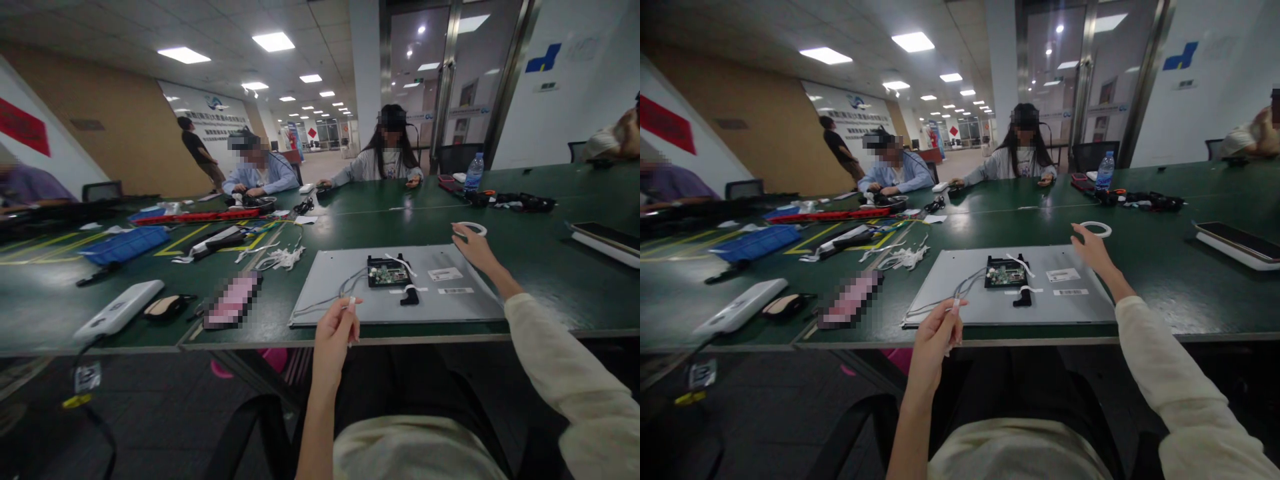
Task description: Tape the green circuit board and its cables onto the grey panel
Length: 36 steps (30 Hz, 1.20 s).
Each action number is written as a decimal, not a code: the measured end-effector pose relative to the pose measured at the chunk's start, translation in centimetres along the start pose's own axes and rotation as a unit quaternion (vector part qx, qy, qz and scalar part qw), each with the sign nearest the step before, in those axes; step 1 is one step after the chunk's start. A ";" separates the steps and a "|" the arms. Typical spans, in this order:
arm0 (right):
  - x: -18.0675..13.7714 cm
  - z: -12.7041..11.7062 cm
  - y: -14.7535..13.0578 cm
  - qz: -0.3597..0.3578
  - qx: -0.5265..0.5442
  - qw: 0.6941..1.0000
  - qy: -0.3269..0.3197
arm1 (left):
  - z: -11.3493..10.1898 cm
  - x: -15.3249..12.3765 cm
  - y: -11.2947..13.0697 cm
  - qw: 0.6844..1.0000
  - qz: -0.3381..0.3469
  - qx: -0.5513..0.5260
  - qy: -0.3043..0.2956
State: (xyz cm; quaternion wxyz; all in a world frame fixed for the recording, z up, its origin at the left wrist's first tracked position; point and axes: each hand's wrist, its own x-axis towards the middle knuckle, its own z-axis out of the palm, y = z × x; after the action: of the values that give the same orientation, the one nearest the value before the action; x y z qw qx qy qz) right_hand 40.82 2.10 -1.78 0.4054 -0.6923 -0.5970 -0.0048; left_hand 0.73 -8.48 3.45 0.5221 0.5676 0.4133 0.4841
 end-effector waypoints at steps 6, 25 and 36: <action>-5.2 -2.2 -11.9 -0.076 0.193 0.973 -0.100 | 0.3 -0.1 -0.2 0.999 0.001 0.034 -0.028; -12.9 -5.4 -18.1 -0.193 0.251 0.888 -0.334 | 2.6 -2.4 0.5 0.956 0.021 0.175 -0.235; -12.7 -14.0 -8.6 -0.086 0.124 0.968 -0.202 | 2.9 -2.4 1.2 0.924 0.089 0.262 -0.262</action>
State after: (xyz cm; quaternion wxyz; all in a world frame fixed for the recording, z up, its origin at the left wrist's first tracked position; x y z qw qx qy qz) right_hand 36.73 -16.65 6.16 0.3569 -0.5691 -0.7200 0.1741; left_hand 3.07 -11.54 4.36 0.3992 0.8254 0.3217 0.2365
